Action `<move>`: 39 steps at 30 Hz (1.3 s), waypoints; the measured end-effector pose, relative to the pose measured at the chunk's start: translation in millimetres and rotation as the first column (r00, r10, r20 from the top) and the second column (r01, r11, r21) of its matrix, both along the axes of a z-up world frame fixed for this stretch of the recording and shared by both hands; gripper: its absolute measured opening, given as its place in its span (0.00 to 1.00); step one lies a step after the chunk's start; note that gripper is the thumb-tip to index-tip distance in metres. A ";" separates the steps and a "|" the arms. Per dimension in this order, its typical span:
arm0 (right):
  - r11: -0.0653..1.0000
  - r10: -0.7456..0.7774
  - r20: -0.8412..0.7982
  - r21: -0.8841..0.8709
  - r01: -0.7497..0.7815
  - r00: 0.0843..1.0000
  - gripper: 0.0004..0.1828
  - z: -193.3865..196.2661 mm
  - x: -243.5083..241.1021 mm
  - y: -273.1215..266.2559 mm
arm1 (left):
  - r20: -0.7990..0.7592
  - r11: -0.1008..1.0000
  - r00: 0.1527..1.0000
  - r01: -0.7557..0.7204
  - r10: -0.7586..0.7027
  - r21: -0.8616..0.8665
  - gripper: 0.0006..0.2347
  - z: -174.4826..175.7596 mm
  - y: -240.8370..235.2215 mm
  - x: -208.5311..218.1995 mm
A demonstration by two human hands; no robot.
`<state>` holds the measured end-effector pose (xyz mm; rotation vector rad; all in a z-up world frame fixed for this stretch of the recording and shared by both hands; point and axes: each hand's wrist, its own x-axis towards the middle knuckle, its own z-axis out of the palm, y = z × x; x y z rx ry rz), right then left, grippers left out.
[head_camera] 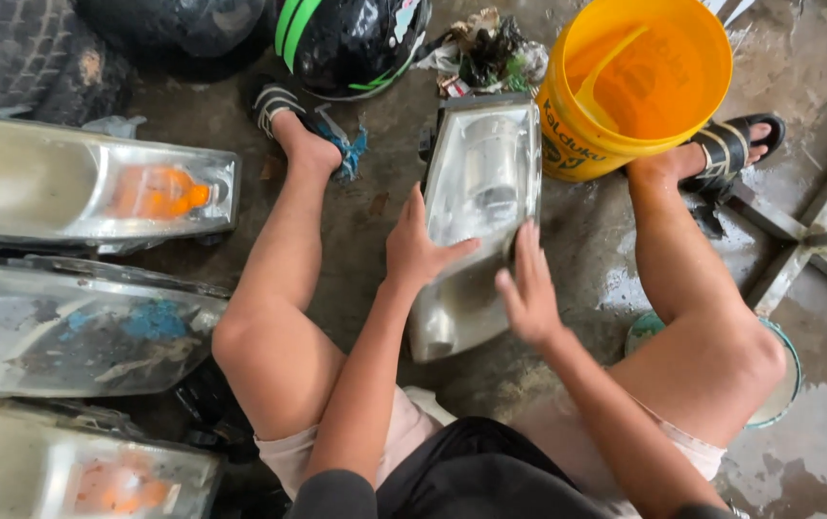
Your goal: Hand-sanding a plastic headlight cover with sandpaper and water to remove oxidation and restore clarity.
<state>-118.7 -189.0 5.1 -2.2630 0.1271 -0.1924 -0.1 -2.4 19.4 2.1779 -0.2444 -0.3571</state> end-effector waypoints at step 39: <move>0.993 -0.069 -0.310 -0.113 0.035 0.948 0.47 54.1 130.2 -47.8 | 0.179 0.996 0.984 0.012 -0.026 0.084 0.56 -1.0 -27.5 -32.5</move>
